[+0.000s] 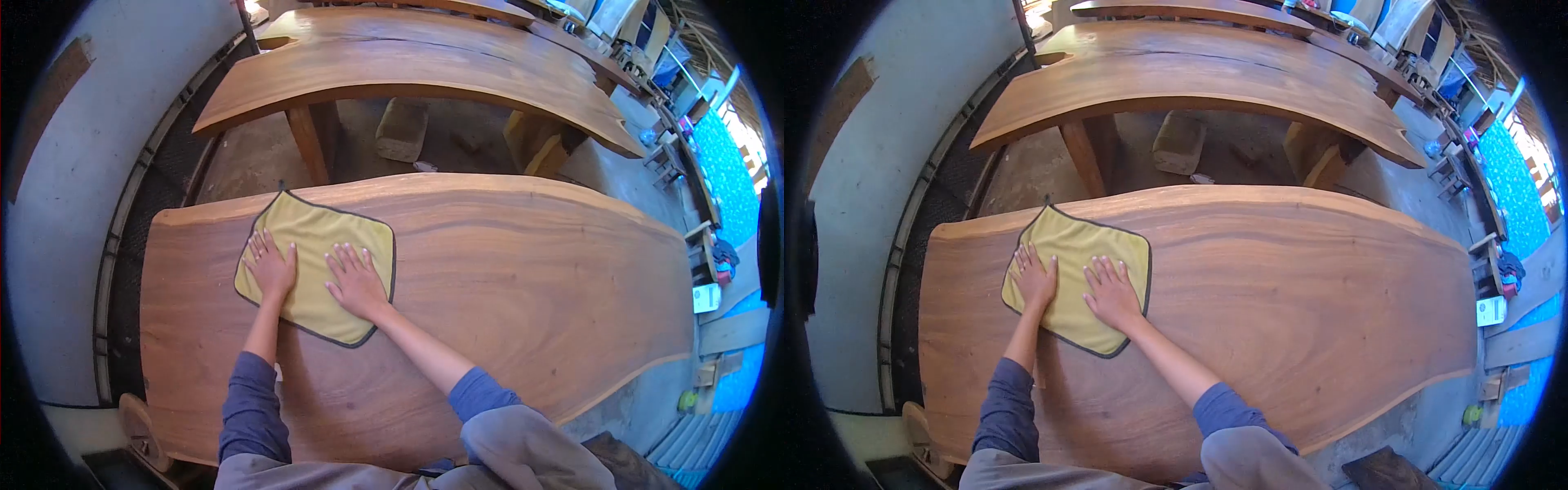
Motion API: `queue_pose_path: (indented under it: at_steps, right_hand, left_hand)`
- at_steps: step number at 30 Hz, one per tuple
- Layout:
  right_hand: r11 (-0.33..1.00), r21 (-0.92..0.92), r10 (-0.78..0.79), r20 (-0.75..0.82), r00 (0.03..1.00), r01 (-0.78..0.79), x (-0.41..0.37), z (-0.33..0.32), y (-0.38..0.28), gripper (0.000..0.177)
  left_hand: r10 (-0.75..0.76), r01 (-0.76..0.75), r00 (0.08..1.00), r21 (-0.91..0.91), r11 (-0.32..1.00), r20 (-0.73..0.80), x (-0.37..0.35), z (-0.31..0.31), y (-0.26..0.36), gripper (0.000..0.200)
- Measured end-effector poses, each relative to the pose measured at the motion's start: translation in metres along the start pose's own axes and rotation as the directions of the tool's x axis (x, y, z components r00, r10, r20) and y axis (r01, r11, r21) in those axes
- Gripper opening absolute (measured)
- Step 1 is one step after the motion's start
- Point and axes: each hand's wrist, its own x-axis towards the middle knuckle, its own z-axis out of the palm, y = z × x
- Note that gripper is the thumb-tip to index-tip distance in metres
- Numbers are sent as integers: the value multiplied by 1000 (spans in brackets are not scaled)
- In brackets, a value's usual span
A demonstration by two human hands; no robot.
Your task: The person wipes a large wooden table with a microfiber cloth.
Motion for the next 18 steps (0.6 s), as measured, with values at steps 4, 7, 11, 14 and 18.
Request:
queue_pose_path:
  at_steps: [4,7,11,14,18]
  right_hand:
    - [999,-2,52,-14,999,-52,57,17,18,54]
    - [997,-41,68,-31,997,-69,93,29,36,54]
    - [994,-54,95,-9,995,-95,133,50,60,53]
    - [992,-32,122,-4,993,-122,162,64,75,54]
    - [981,-51,188,-18,982,-189,145,45,86,54]
  left_hand:
    - [20,-20,1000,-10,1000,15,70,15,6,72]
    - [34,-34,999,-15,999,34,115,33,11,72]
    - [93,-93,995,1,996,32,169,64,14,70]
    - [129,-130,990,25,991,54,205,71,24,65]
    - [170,-168,978,-25,985,121,191,63,61,56]
